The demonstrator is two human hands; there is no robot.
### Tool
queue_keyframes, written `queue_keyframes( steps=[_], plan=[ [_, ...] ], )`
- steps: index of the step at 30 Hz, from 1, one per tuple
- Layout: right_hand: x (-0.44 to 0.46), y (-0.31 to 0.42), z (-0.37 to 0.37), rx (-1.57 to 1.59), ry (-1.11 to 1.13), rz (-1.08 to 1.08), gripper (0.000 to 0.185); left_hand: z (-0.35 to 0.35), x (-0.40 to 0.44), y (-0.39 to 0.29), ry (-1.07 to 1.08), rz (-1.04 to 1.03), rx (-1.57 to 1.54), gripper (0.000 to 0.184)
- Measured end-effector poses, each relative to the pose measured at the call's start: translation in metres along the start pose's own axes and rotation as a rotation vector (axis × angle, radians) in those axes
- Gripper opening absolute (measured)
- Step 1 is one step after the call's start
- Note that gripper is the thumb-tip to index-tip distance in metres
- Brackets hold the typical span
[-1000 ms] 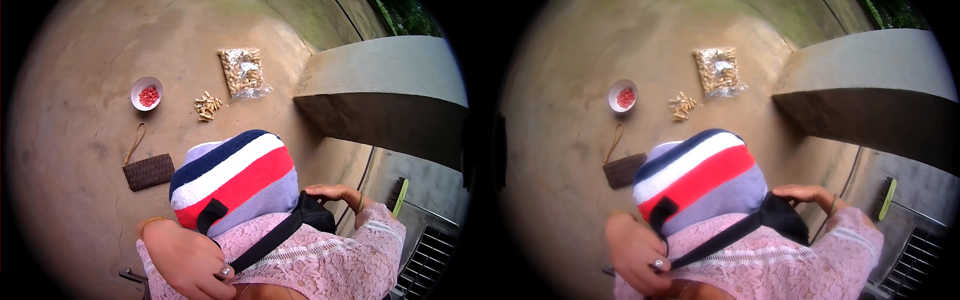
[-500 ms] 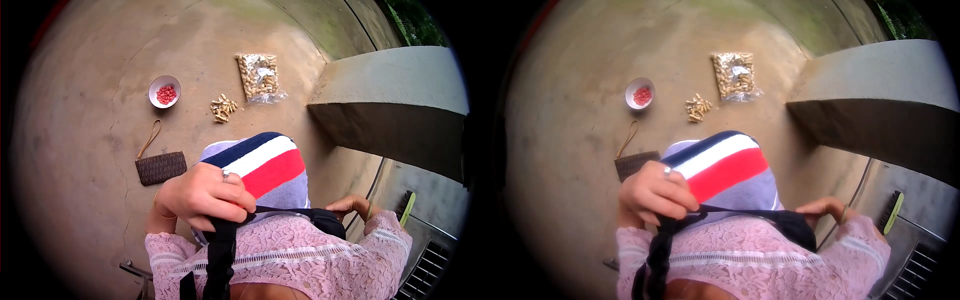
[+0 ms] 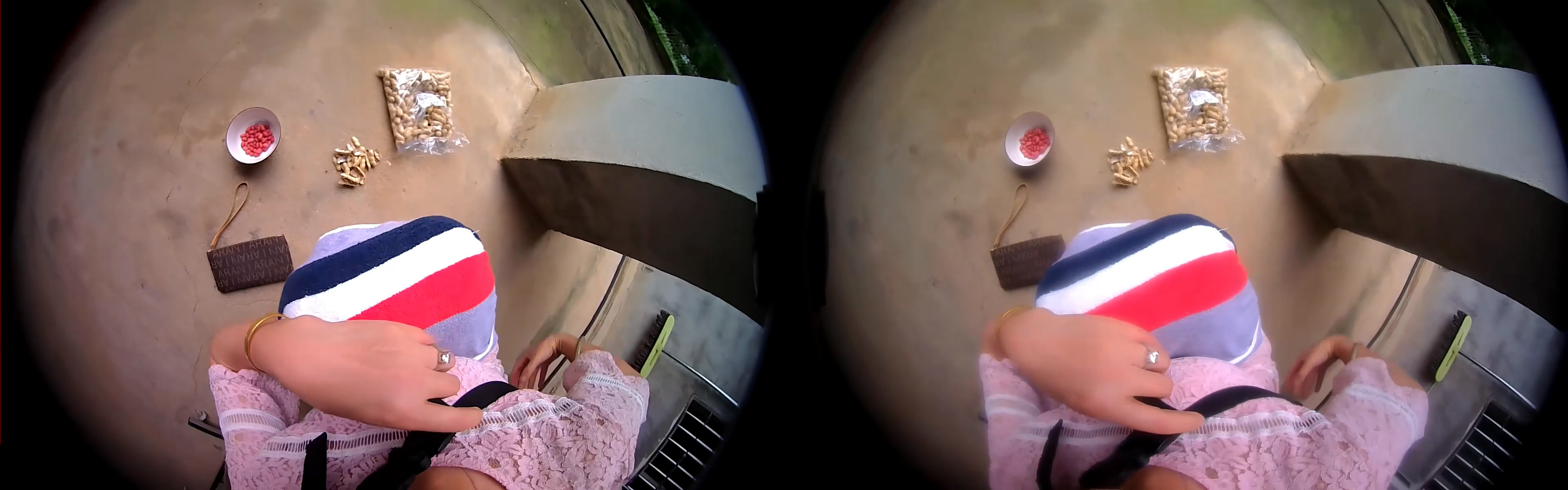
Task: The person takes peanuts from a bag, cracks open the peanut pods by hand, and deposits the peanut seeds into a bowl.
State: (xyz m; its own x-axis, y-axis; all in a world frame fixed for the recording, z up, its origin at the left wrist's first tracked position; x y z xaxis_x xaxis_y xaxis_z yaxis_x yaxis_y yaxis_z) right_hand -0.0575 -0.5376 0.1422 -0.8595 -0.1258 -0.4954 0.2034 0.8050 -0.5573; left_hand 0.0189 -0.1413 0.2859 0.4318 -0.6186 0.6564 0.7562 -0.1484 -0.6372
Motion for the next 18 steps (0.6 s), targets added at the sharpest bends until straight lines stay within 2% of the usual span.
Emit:
queue_keyframes(
  steps=[2,3,4,5,6,7,8,9,10,12,13,14,16,18],
  plan=[
    [-0.034,0.046,0.076,-0.174,-0.317,0.078,0.037,0.015,-0.008,0.001,-0.017,0.043,0.003,0.035],
    [-0.072,0.095,0.097,-0.252,-0.562,0.184,0.027,0.026,-0.015,0.003,-0.077,0.073,0.015,0.029],
    [-0.101,0.148,0.118,-0.457,-0.722,0.347,0.016,0.037,-0.023,0.005,-0.140,0.103,0.025,0.023],
    [-0.124,0.190,0.158,-0.513,-0.890,0.538,0.011,0.048,-0.032,0.007,-0.173,0.108,0.025,0.016],
    [-0.163,0.241,0.150,-0.515,-1.070,0.711,0.010,0.059,-0.045,0.013,-0.250,0.149,-0.017,0.017],
    [-0.186,0.283,0.158,-0.494,-1.146,0.902,0.011,0.068,-0.061,0.018,-0.330,0.193,-0.062,0.018],
    [-0.208,0.321,0.158,-0.520,-1.254,1.028,0.012,0.078,-0.085,0.022,-0.494,0.184,-0.082,0.036],
    [-0.226,0.354,0.160,-0.453,-1.296,1.183,0.013,0.084,-0.115,0.030,-0.649,0.198,-0.076,0.045],
    [-0.238,0.381,0.166,-0.372,-1.357,1.312,0.014,0.086,-0.152,0.042,-0.960,0.330,-0.101,0.045],
    [-0.254,0.429,0.168,-0.419,-1.493,1.415,0.015,0.078,-0.203,0.066,-1.175,0.659,-0.015,0.045],
    [-0.261,0.441,0.160,-0.443,-1.623,1.435,0.015,0.071,-0.221,0.083,-1.212,0.774,-0.045,0.037],
    [-0.259,0.455,0.167,-0.449,-1.611,1.438,0.015,0.056,-0.244,0.101,-1.231,0.959,-0.093,0.026],
    [-0.270,0.467,0.160,-0.610,-1.947,1.557,0.015,0.029,-0.277,0.137,-1.296,1.121,-0.136,0.019],
    [-0.265,0.474,0.168,-0.521,-1.919,1.562,0.013,-0.007,-0.301,0.174,-1.272,1.259,-0.290,0.020]
  ],
)
Point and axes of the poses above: each hand's wrist, its own x-axis towards the middle knuckle, its own z-axis out of the back of the hand, y = z × x, the point moved 10 cm from there along x, towards the middle knuckle, and after that the axes turned 4 degrees about x, right-handed, at the moved point
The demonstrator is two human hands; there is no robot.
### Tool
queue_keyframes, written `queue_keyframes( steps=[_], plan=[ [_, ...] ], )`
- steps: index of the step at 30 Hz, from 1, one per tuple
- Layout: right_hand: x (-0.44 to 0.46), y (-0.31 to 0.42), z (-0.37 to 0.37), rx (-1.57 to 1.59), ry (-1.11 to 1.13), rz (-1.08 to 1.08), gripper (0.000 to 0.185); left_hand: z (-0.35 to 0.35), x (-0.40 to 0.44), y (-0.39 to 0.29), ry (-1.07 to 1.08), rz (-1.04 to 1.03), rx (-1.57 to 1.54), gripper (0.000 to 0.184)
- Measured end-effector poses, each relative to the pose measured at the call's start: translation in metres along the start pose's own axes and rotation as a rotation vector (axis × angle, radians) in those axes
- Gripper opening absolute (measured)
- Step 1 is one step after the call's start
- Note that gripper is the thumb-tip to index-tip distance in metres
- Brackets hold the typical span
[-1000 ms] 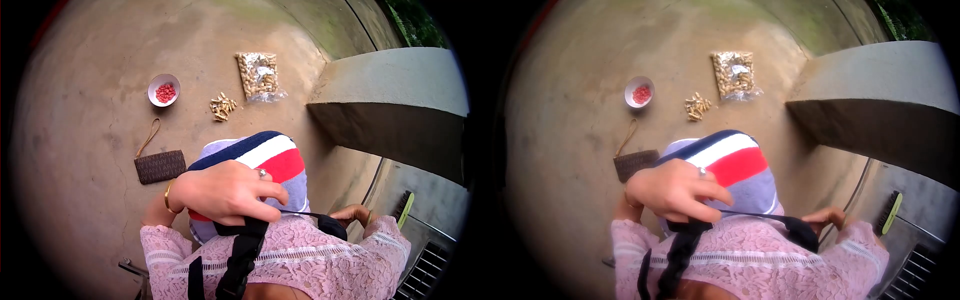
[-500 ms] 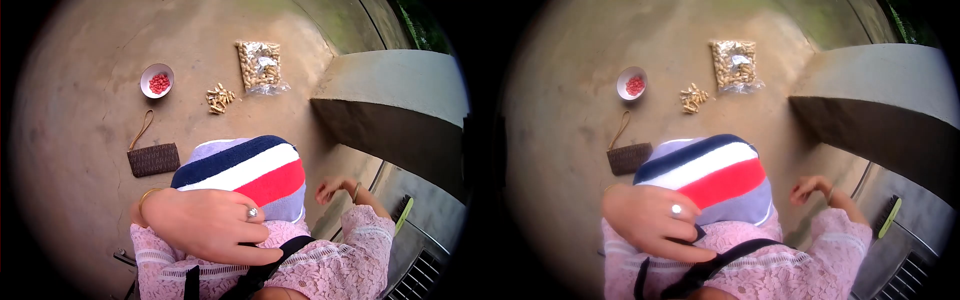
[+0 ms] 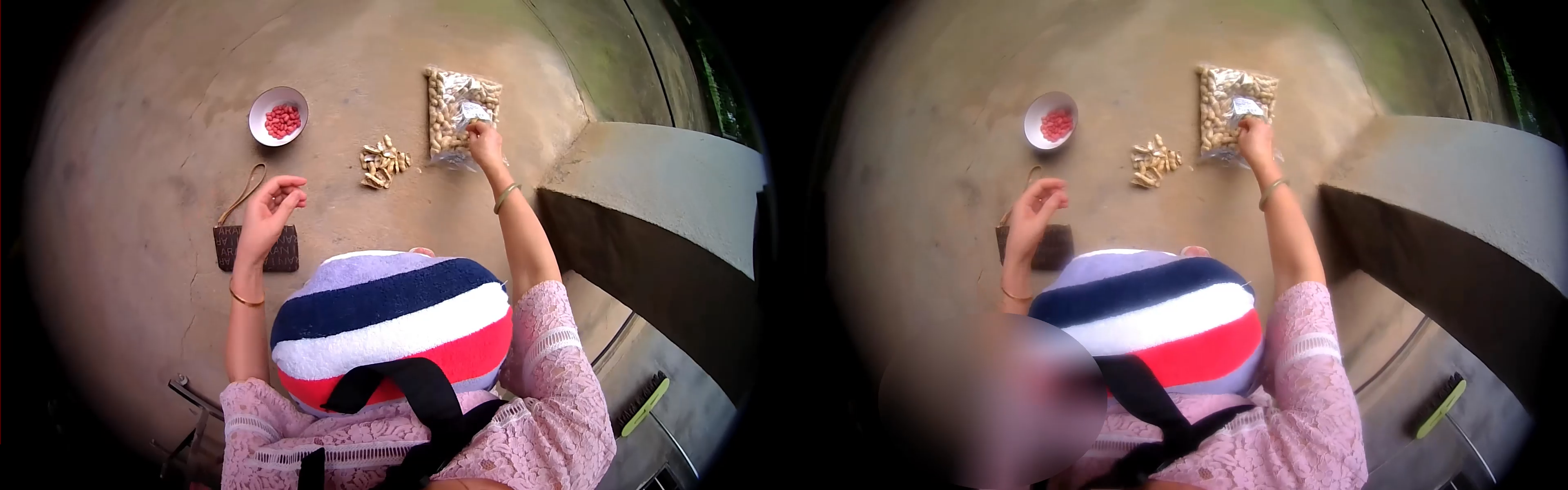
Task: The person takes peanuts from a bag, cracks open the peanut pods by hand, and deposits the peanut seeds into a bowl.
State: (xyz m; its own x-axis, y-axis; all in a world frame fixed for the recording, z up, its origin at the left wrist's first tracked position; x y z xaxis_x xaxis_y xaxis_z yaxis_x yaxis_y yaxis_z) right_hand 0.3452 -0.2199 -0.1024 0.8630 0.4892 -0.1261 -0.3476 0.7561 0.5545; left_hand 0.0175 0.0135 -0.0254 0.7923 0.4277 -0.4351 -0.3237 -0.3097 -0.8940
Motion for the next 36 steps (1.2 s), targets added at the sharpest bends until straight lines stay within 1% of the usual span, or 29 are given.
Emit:
queue_keyframes(
  steps=[2,3,4,6,8,10,12,13,15,16,18,19,20,22,23,25,26,28,29,31,32,34,36],
  plan=[
    [-0.003,0.001,-0.013,-0.192,-0.005,0.115,0.012,-0.012,0.012,0.043,0.018,0.063,0.013,0.019],
    [-0.003,-0.006,-0.015,-0.213,-0.077,0.140,0.011,-0.021,0.016,0.052,0.041,0.082,0.021,0.019],
    [-0.006,0.001,-0.013,-0.210,-0.071,0.138,0.011,-0.033,0.019,0.056,0.067,0.103,0.026,0.018],
    [-0.014,0.002,-0.012,-0.170,0.016,0.012,0.013,-0.051,0.024,0.063,0.088,0.128,0.032,0.018],
    [-0.018,0.002,-0.011,-0.141,0.024,-0.029,0.012,-0.070,0.031,0.065,0.140,0.083,0.010,0.015],
    [-0.018,-0.004,-0.012,-0.115,0.031,-0.070,0.012,-0.081,0.034,0.064,0.155,0.082,0.008,0.015],
    [-0.020,-0.016,-0.012,-0.226,0.014,-0.177,0.018,-0.086,0.035,0.063,0.168,0.081,0.004,0.015],
    [-0.023,-0.016,-0.012,-0.227,0.016,-0.177,0.018,-0.086,0.035,0.062,0.165,0.072,-0.010,0.015],
    [-0.031,-0.027,0.002,-0.085,-0.116,-0.281,0.023,-0.082,0.035,0.061,0.155,0.062,-0.027,0.015],
    [-0.032,-0.035,0.000,-0.086,-0.112,-0.278,0.023,-0.076,0.035,0.064,0.128,0.075,-0.036,0.015],
    [-0.044,-0.069,0.002,0.295,-0.219,-0.432,0.024,-0.070,0.034,0.069,0.099,0.090,-0.052,0.015],
    [-0.055,-0.039,0.009,0.528,-0.192,-0.520,0.020,-0.066,0.035,0.070,0.064,0.094,-0.060,0.016],
    [-0.061,-0.024,0.011,0.528,-0.189,-0.519,0.020,-0.061,0.036,0.071,0.030,0.097,-0.065,0.016],
    [-0.065,0.016,-0.011,0.886,-0.055,-0.397,0.020,-0.068,0.044,0.071,0.036,0.101,-0.120,0.017],
    [-0.070,0.037,-0.023,0.936,0.041,-0.360,0.021,-0.073,0.047,0.071,0.041,0.104,-0.174,0.018],
    [-0.081,0.079,-0.041,0.987,0.135,-0.276,0.020,-0.082,0.052,0.067,0.021,0.112,-0.246,0.025],
    [-0.087,0.099,-0.049,0.993,0.179,-0.236,0.019,-0.083,0.053,0.064,-0.006,0.116,-0.236,0.025],
    [-0.098,0.130,-0.059,0.938,0.227,-0.152,0.018,-0.085,0.052,0.060,-0.046,0.185,-0.362,0.025],
    [-0.101,0.140,-0.059,0.854,0.208,-0.040,0.018,-0.084,0.051,0.061,-0.060,0.187,-0.361,0.025],
    [-0.108,0.164,-0.051,0.687,0.162,0.152,0.020,-0.084,0.050,0.066,-0.084,0.216,-0.459,0.025],
    [-0.110,0.169,-0.050,0.685,0.166,0.153,0.020,-0.083,0.049,0.068,-0.086,0.217,-0.462,0.025],
    [-0.115,0.186,-0.046,0.591,0.171,0.274,0.020,-0.077,0.048,0.067,-0.158,0.163,-0.534,0.023],
    [-0.116,0.188,-0.049,0.615,0.176,0.262,0.019,-0.076,0.047,0.063,-0.152,0.129,-0.545,0.023]
  ],
)
Point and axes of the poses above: each hand's wrist, its own x-axis towards the middle knuckle, its own z-axis out of the back of the hand, y = z × x, the point moved 10 cm from there along x, towards the middle knuckle, and after that the axes turned 4 degrees about x, right-handed, at the moved point
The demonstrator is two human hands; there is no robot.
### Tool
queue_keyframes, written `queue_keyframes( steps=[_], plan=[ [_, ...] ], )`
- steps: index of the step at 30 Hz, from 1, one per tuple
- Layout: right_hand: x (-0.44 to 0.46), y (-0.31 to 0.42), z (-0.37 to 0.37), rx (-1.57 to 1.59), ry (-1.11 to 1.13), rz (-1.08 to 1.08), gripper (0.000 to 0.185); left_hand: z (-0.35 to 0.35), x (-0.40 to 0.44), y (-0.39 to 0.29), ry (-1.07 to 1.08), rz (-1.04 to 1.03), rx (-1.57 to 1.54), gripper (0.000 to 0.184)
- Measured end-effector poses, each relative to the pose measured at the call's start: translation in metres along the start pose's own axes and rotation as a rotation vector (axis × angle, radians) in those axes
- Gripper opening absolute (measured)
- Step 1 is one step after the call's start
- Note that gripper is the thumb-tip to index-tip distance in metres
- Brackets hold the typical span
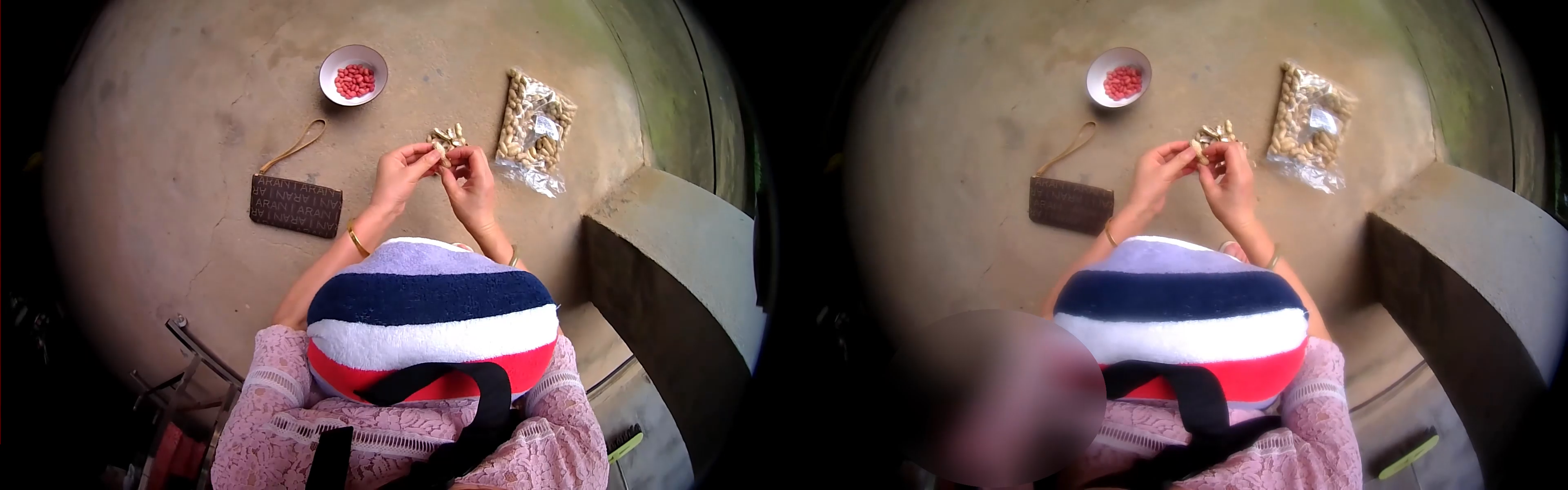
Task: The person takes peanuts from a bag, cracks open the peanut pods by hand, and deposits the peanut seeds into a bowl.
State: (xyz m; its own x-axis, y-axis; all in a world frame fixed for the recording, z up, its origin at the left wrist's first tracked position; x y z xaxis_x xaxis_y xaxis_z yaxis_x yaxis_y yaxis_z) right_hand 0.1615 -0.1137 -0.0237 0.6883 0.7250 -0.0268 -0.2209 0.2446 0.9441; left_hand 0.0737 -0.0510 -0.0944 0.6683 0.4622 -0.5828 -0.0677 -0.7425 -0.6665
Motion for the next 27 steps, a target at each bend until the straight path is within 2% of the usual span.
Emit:
queue_keyframes(
  steps=[3,10,12,15,17,27],
  plan=[
    [0.001,-0.004,-0.001,0.093,-0.009,-0.035,0.020,-0.003,0.000,-0.006,0.040,-0.067,0.001,0.024],
    [0.000,0.005,-0.003,-0.070,0.005,0.056,0.024,-0.012,-0.003,-0.016,0.079,-0.199,0.161,0.019],
    [0.000,0.009,-0.005,-0.091,0.013,0.072,0.025,-0.006,-0.001,-0.013,0.053,-0.190,0.155,0.016],
    [0.002,0.013,-0.008,-0.087,0.065,0.067,0.030,-0.006,0.003,-0.004,0.134,-0.115,0.093,0.015],
    [0.000,0.012,-0.016,-0.161,0.166,0.076,0.036,-0.003,0.005,0.006,0.163,-0.068,0.213,0.016],
    [-0.001,0.020,-0.013,-0.157,0.188,0.097,0.041,-0.004,0.002,-0.003,0.173,-0.058,0.277,0.013]
  ],
)
Point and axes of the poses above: each hand's wrist, its own x-axis towards the middle knuckle, its own z-axis out of the back of the hand, y = z × x, the point moved 10 cm from there along x, towards the middle knuckle, and after that the axes turned 4 degrees about x, right-handed, at the moved point
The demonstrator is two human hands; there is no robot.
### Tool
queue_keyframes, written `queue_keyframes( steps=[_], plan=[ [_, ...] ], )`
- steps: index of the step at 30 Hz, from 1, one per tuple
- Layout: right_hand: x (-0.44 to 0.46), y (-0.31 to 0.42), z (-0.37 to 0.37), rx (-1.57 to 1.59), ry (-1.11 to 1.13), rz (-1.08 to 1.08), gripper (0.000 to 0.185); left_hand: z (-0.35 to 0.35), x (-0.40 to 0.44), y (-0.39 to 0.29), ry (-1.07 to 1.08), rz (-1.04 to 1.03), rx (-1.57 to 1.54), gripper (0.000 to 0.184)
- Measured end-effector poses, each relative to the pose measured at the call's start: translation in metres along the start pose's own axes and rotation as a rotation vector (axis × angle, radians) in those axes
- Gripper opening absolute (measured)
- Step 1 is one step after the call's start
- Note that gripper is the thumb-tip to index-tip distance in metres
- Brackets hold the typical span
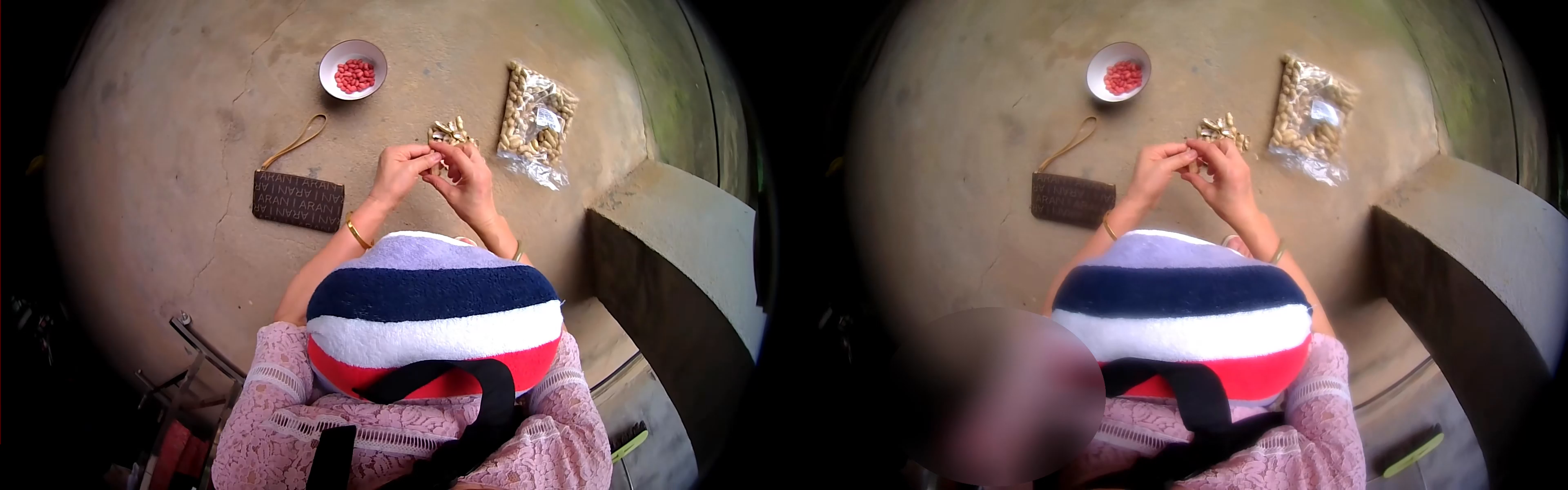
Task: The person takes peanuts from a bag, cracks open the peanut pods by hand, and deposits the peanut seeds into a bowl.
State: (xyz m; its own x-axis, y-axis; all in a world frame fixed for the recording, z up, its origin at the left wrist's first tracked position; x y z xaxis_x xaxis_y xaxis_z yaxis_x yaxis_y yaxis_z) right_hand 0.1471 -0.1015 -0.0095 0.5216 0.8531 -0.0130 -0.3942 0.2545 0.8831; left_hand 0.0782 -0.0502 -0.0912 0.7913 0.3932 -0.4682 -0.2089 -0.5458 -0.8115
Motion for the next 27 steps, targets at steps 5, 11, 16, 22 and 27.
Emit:
queue_keyframes(
  steps=[5,11,16,22,27],
  plan=[
    [-0.001,-0.002,0.000,0.018,-0.009,0.037,0.044,-0.002,0.000,-0.003,0.023,-0.035,0.017,0.011],
    [-0.007,-0.021,-0.003,0.019,-0.023,0.075,0.041,0.000,-0.001,-0.006,0.056,-0.119,0.035,0.014],
    [-0.006,-0.009,-0.004,0.024,-0.014,0.058,0.040,0.000,-0.002,-0.004,0.015,-0.105,0.100,0.015],
    [-0.004,-0.007,-0.002,0.032,0.028,0.009,0.038,0.004,-0.003,0.002,-0.051,-0.059,0.091,0.013],
    [-0.006,-0.010,-0.003,0.049,0.002,0.007,0.034,0.005,-0.002,0.007,0.008,-0.023,0.035,0.013]
  ],
)
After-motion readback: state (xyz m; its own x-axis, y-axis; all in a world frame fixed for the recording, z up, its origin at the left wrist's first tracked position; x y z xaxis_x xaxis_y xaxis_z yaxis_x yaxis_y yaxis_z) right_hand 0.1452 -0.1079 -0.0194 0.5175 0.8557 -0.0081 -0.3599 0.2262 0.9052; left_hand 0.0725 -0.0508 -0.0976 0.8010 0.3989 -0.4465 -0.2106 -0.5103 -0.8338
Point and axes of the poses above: each hand's wrist, its own x-axis towards the middle knuckle, its own z-axis out of the back of the hand, y = z × x, the point moved 10 cm from there along x, towards the middle knuckle, and after that the axes turned 4 degrees about x, right-handed, at the moved point
